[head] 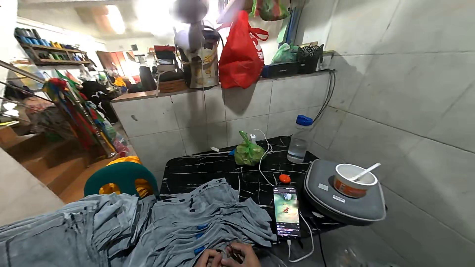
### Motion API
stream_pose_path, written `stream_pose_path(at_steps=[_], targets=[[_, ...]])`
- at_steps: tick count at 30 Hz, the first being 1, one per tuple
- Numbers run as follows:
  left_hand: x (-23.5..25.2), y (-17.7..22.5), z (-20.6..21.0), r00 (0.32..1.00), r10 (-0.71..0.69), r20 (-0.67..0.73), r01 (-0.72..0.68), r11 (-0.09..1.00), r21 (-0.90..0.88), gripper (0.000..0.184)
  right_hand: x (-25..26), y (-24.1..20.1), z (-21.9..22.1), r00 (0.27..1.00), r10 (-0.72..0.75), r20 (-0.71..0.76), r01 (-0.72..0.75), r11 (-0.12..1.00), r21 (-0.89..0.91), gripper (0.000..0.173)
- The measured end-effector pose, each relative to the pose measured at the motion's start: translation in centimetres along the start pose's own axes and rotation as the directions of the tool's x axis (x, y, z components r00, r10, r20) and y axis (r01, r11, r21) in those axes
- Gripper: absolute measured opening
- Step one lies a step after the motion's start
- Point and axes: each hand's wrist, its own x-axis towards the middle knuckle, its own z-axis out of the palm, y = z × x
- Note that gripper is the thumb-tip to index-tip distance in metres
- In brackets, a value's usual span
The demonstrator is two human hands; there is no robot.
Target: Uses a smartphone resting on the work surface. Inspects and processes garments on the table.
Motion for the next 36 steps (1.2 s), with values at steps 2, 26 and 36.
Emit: stream_pose_path(at_steps=[2, 26, 36], targets=[[0.2, -0.2, -0.4, 0.997, -0.059, 0.053, 0.064, 0.993, -0.098, 0.012, 0.1, 0.1, -0.2, 1.0, 0.012, 0.01, -0.012, 1.0, 0.017, 0.015], [0.0, -0.5, -0.5, 0.995, -0.01, 0.096, 0.019, 0.995, -0.096, 0.029, 0.1, 0.3, 0.1, 0.997, 0.059, -0.052, -0.053, 0.993, 0.105, 0.011], [-0.2, -0.6, 0.0, 1.0, 0.001, 0.004, -0.001, 1.0, 0.01, 0.01, 0.1, 0.0, 0.1, 0.996, 0.071, -0.047, -0.065, 0.991, 0.116, 0.01]])
